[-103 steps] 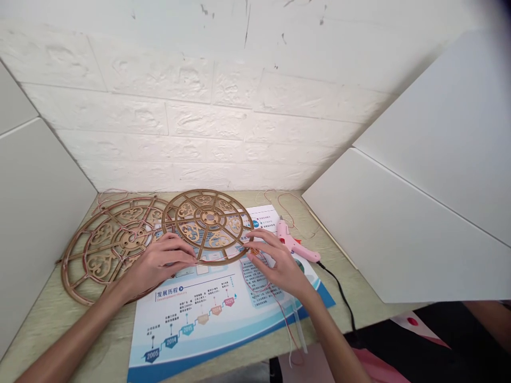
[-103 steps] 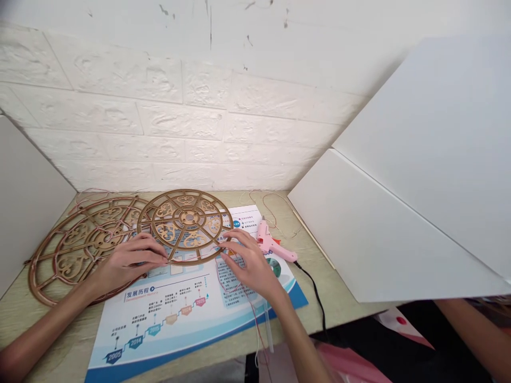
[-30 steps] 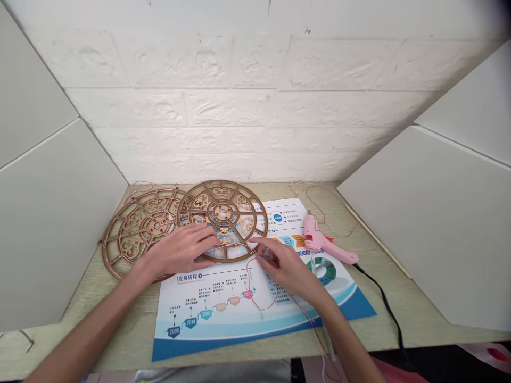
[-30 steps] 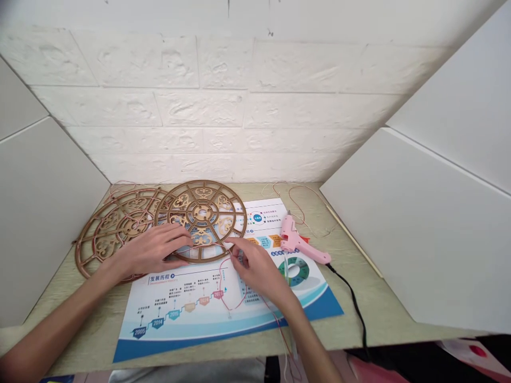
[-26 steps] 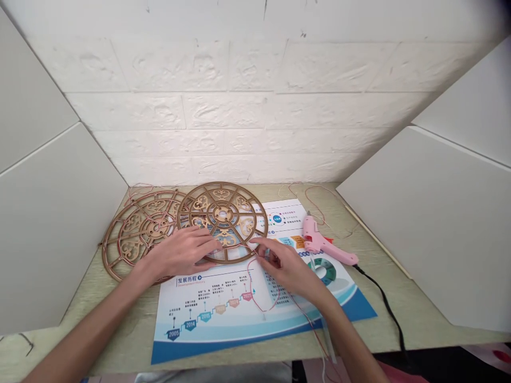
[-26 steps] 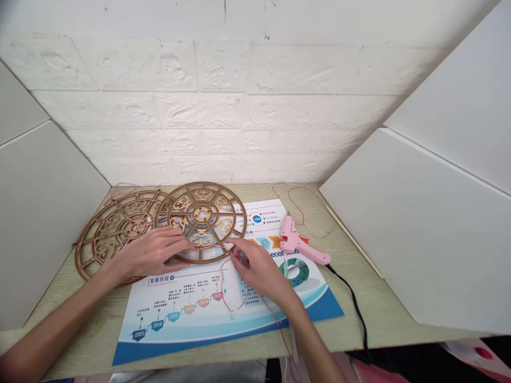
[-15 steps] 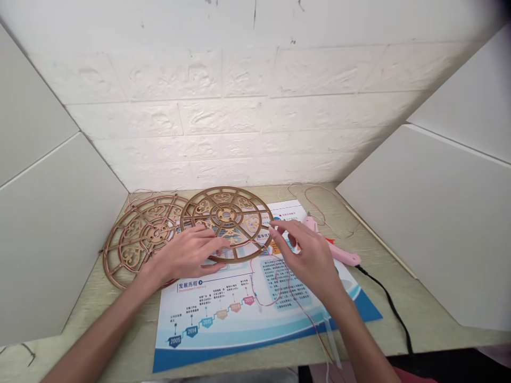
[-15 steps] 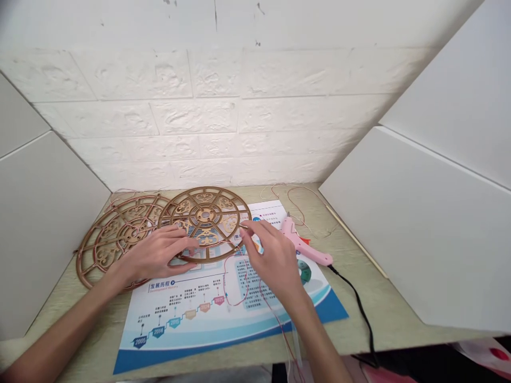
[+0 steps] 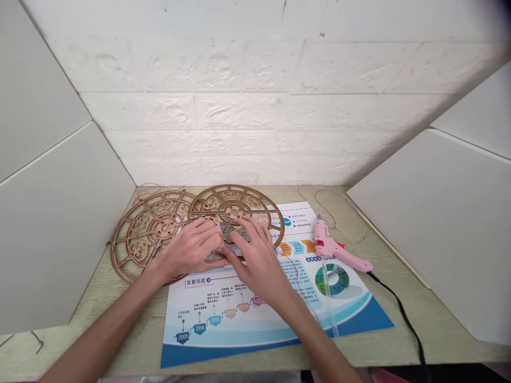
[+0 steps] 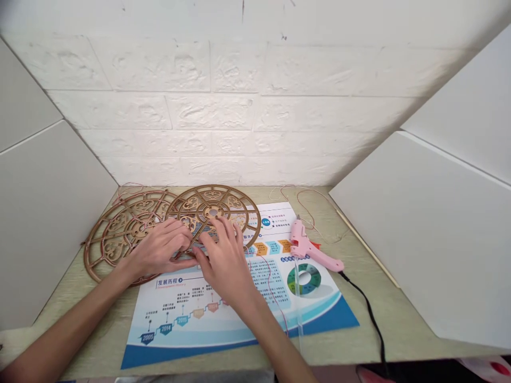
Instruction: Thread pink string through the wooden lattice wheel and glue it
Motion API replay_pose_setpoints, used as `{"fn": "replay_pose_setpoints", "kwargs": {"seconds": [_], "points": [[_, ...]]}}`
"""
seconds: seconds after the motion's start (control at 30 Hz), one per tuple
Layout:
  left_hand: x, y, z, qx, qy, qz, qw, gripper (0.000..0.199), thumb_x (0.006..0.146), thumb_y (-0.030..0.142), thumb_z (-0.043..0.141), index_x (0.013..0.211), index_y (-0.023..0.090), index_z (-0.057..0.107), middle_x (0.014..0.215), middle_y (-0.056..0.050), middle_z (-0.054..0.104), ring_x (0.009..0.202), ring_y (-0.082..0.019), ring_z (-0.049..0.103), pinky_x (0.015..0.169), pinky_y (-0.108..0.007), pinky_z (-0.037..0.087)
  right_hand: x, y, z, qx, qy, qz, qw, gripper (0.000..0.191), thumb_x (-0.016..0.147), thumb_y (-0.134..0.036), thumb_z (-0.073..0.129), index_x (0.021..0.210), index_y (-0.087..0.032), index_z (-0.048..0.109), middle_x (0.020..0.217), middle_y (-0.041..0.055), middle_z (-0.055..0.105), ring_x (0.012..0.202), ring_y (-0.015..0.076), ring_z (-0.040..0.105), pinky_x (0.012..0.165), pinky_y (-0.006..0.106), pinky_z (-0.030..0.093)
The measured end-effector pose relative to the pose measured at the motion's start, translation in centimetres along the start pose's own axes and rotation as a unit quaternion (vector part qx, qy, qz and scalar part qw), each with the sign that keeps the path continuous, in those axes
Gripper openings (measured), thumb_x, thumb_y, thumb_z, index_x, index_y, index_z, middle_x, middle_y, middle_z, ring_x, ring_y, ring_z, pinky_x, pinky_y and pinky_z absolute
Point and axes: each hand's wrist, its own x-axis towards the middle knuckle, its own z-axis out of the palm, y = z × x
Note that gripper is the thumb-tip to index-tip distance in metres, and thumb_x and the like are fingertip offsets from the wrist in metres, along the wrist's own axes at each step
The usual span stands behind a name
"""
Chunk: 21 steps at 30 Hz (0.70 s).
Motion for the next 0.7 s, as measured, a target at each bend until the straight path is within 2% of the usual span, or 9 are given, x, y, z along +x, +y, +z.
{"fn": "replay_pose_setpoints", "kwargs": {"seconds": [0.17,0.33,0.57,0.7], "points": [[-0.42,0.01,0.42,0.047,0.051,-0.001,0.998,0.030,0.099,0.041,0.055,0.080,0.021,0.043,0.082,-0.004,0.063,0.074,-0.019,0.054,0.068,-0.034,0.039,0.41,-0.33,0.78,0.032,0.012,0.031,0.999,0.009,0.093,-0.023,0.054,0.088,-0.021,0.062,0.131,0.0161,0.056,0.131,0.0345,0.045,0.107,0.058,0.037],[-0.54,0.23,0.67,0.062,0.099,-0.020,0.993,0.032,0.095,0.044,0.061,0.080,0.020,0.045,0.085,-0.006,0.066,0.082,-0.022,0.058,0.071,-0.035,0.040,0.58,-0.18,0.95,0.065,-0.004,0.037,0.997,0.013,0.092,-0.021,0.056,0.080,-0.021,0.060,0.131,0.0139,0.056,0.133,0.0329,0.045,0.108,0.057,0.036],[-0.68,0.29,0.63,0.078,0.092,-0.058,0.991,0.034,0.090,0.051,0.064,0.081,0.019,0.056,0.094,-0.007,0.070,0.093,-0.024,0.059,0.081,-0.039,0.042,0.97,0.30,1.00,0.101,-0.034,0.069,0.992,0.013,0.088,-0.025,0.061,0.076,-0.022,0.063,0.129,0.0135,0.059,0.129,0.0335,0.050,0.107,0.060,0.035],[-0.73,0.18,0.87,0.060,0.083,-0.043,0.994,0.035,0.090,0.046,0.067,0.072,0.018,0.059,0.104,-0.007,0.072,0.103,-0.026,0.059,0.085,-0.041,0.042,0.95,0.42,0.99,0.126,-0.042,0.092,0.987,0.016,0.085,-0.026,0.062,0.070,-0.021,0.061,0.130,0.0136,0.059,0.132,0.0332,0.048,0.110,0.060,0.031]]}}
